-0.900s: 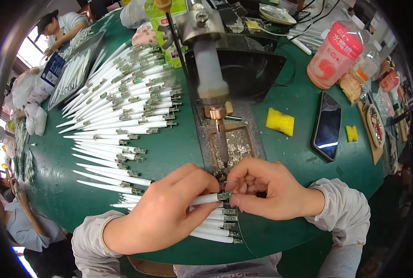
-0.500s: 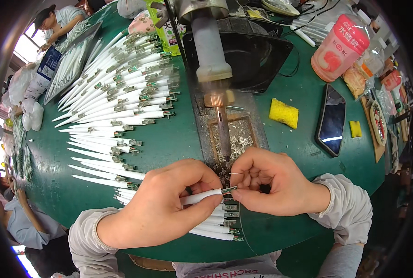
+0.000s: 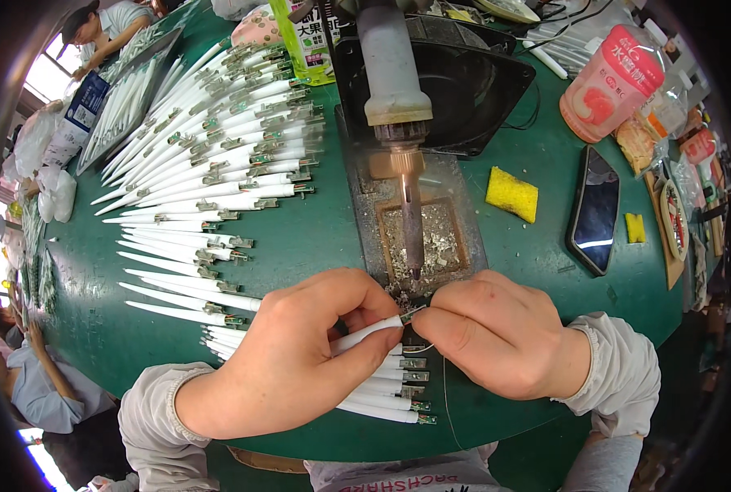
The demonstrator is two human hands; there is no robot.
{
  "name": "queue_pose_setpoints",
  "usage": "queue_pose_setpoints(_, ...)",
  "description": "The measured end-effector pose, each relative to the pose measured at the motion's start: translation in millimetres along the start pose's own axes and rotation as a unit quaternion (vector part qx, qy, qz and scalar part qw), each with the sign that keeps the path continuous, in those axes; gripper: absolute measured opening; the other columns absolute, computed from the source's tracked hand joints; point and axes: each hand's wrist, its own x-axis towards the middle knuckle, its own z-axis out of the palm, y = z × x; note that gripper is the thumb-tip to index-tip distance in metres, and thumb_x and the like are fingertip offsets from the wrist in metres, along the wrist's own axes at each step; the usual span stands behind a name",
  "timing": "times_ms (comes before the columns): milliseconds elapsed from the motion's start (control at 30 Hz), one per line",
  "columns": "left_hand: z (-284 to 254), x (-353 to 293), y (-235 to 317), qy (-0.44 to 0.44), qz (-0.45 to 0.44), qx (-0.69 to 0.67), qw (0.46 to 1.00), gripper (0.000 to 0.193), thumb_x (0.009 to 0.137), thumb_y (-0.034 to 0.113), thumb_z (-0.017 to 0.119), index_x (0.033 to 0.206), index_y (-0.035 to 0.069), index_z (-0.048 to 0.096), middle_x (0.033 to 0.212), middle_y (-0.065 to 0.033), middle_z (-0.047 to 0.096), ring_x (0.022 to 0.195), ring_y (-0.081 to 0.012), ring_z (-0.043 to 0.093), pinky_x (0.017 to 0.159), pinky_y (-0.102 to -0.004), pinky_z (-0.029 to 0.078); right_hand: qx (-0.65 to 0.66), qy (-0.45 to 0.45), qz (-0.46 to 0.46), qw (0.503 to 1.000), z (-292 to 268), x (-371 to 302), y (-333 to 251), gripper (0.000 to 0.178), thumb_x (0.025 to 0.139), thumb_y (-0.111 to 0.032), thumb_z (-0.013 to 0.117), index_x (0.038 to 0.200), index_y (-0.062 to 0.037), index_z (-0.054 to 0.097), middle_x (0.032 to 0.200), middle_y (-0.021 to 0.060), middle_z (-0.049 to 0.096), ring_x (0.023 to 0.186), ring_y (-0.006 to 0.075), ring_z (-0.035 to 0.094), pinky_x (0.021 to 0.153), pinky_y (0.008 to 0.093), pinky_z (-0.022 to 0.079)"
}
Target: The person solders components or solder wire onto a series of LED light strips using a stationary soldering iron.
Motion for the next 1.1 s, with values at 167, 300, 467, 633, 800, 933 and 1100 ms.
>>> queue_pose_setpoints(167, 1.6, 0.6, -0.5, 0.005, -0.010, -0.020, 1.000, 0.014, 0.085, -0.002, 0.063, 0.097, -0.003, 0.057, 0.092, -0.0048, 0.057, 0.083, -0.0074, 0.055, 0.069, -0.0216, 0.049, -0.026, 0.002, -0.016, 1.000, 1.0, -0.2, 0.2, 0.030, 0.058, -0.007, 0.065, 0.086, 0.0030, 0.061, 0.083, 0.0085, 0.053, 0.065, 0.0196, 0.058, 0.049, 0.0253, 0.047)
queue_pose_setpoints(300, 2.3, 1.2, -1.9, 0.012, 0.008, 0.002, 1.000, 0.015, 0.084, -0.002, 0.063, 0.097, -0.004, 0.057, 0.093, -0.0051, 0.058, 0.084, -0.0079, 0.056, 0.069, -0.0220, 0.050, -0.034, -0.004, -0.001, 0.999, 0.9, -0.3, -1.5, 0.029, 0.058, -0.007, 0.065, 0.085, 0.0027, 0.061, 0.082, 0.0079, 0.053, 0.065, 0.0192, 0.058, 0.048, 0.0250, 0.047)
queue_pose_setpoints(467, 2.9, 3.1, -5.7, 0.031, 0.047, 0.050, 0.997, 0.017, 0.081, -0.002, 0.066, 0.096, -0.003, 0.058, 0.093, -0.0064, 0.058, 0.084, -0.0096, 0.058, 0.068, -0.0229, 0.052, -0.047, -0.005, 0.005, 0.999, 3.0, -0.8, -2.2, 0.027, 0.059, -0.007, 0.065, 0.084, 0.0017, 0.060, 0.080, 0.0064, 0.052, 0.064, 0.0178, 0.057, 0.048, 0.0250, 0.046)
queue_pose_setpoints(633, 4.1, 3.8, -7.5, 0.056, 0.114, 0.113, 0.985, 0.018, 0.078, -0.001, 0.068, 0.095, -0.001, 0.061, 0.091, -0.0086, 0.059, 0.081, -0.0141, 0.061, 0.065, -0.0245, 0.051, -0.047, -0.009, 0.002, 0.999, 4.1, -1.0, -2.1, 0.026, 0.060, -0.008, 0.065, 0.084, 0.0014, 0.060, 0.079, 0.0060, 0.051, 0.064, 0.0179, 0.057, 0.048, 0.0251, 0.047)
queue_pose_setpoints(800, 3.5, 3.7, -6.0, 0.067, 0.136, 0.153, 0.977, 0.019, 0.076, 0.000, 0.069, 0.093, 0.000, 0.063, 0.088, -0.0086, 0.060, 0.078, -0.0171, 0.062, 0.062, -0.0258, 0.049, -0.018, 0.002, 0.014, 1.000, 4.9, 0.2, -0.7, 0.026, 0.061, -0.007, 0.065, 0.086, 0.0011, 0.060, 0.078, 0.0056, 0.051, 0.066, 0.0178, 0.057, 0.049, 0.0244, 0.047)
queue_pose_setpoints(933, 4.3, 4.7, -6.4, 0.060, 0.111, 0.105, 0.986, 0.018, 0.076, -0.001, 0.068, 0.093, 0.000, 0.063, 0.087, -0.0080, 0.060, 0.076, -0.0174, 0.061, 0.063, -0.0261, 0.049, -0.014, -0.010, 0.003, 1.000, 4.1, 0.7, -1.2, 0.025, 0.063, -0.006, 0.065, 0.086, 0.0006, 0.060, 0.078, 0.0053, 0.050, 0.066, 0.0177, 0.057, 0.049, 0.0246, 0.046)
queue_pose_setpoints(1100, 4.6, 5.0, -8.1, 0.070, 0.124, 0.115, 0.983, 0.019, 0.075, -0.001, 0.068, 0.094, 0.000, 0.063, 0.088, -0.0081, 0.061, 0.077, -0.0176, 0.061, 0.063, -0.0261, 0.049, -0.026, -0.009, 0.013, 1.000, 7.4, 0.9, -1.7, 0.025, 0.063, -0.007, 0.065, 0.087, 0.0004, 0.060, 0.077, 0.0050, 0.049, 0.065, 0.0178, 0.056, 0.048, 0.0248, 0.046)
